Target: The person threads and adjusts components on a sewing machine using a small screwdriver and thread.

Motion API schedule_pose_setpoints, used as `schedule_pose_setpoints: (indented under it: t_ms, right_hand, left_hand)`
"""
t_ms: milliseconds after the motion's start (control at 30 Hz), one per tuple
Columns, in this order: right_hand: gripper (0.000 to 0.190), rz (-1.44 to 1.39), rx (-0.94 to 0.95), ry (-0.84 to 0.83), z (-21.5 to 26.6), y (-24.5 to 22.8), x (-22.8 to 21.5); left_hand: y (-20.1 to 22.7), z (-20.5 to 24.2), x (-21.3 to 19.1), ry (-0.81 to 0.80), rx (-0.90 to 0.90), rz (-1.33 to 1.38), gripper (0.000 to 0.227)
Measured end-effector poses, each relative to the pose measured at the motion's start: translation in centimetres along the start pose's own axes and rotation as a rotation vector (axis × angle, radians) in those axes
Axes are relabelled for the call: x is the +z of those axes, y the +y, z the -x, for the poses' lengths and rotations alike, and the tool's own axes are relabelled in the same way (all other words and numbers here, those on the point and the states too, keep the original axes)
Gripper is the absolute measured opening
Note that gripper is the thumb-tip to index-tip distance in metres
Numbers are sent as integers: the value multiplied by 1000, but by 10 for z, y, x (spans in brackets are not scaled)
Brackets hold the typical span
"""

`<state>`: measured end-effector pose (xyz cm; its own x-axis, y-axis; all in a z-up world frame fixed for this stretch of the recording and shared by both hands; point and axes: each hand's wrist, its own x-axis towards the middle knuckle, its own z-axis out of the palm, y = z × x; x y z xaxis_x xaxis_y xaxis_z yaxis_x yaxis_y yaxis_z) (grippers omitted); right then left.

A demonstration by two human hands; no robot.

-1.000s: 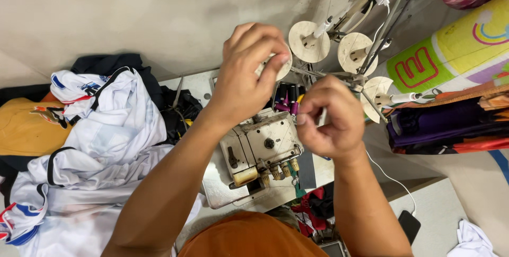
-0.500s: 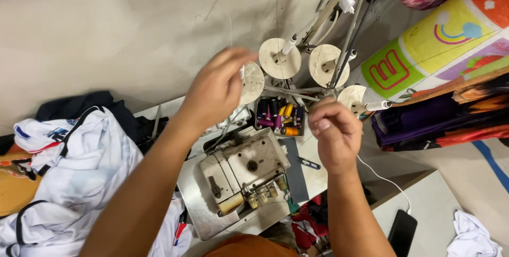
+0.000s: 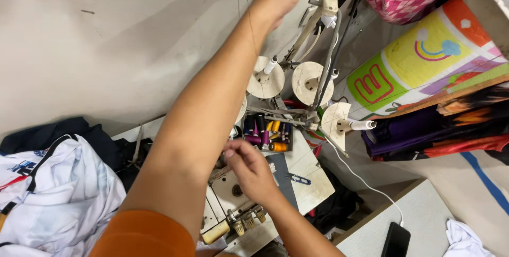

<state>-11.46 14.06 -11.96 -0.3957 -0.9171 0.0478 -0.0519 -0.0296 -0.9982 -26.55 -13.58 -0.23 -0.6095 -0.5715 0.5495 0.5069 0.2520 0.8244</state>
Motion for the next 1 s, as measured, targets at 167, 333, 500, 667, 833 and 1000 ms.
schedule_pose_setpoints:
  t_ms: [167, 333, 500, 667, 833, 1000]
  right_hand:
    - [42, -40, 6, 182, -39, 6, 13]
    - [39, -288, 85, 521, -83, 21, 21]
    - [44, -526, -252, 809, -138, 41, 5]
    - [31, -603, -219, 1056, -197, 71, -33]
    - [27, -412, -108, 1135, -205, 55, -37]
    - [17, -470, -167, 1171, -207, 61, -40]
  left_hand:
    - [34, 34, -31, 96, -161, 222, 28]
    - [56, 88, -67, 153, -102, 98, 13]
    - [94, 128, -75, 0, -49, -282, 15]
    - [104, 137, -72, 9, -117, -300, 10]
    - [101, 140, -68, 38, -172, -321, 12]
    - [99, 141, -64, 63, -190, -356, 12]
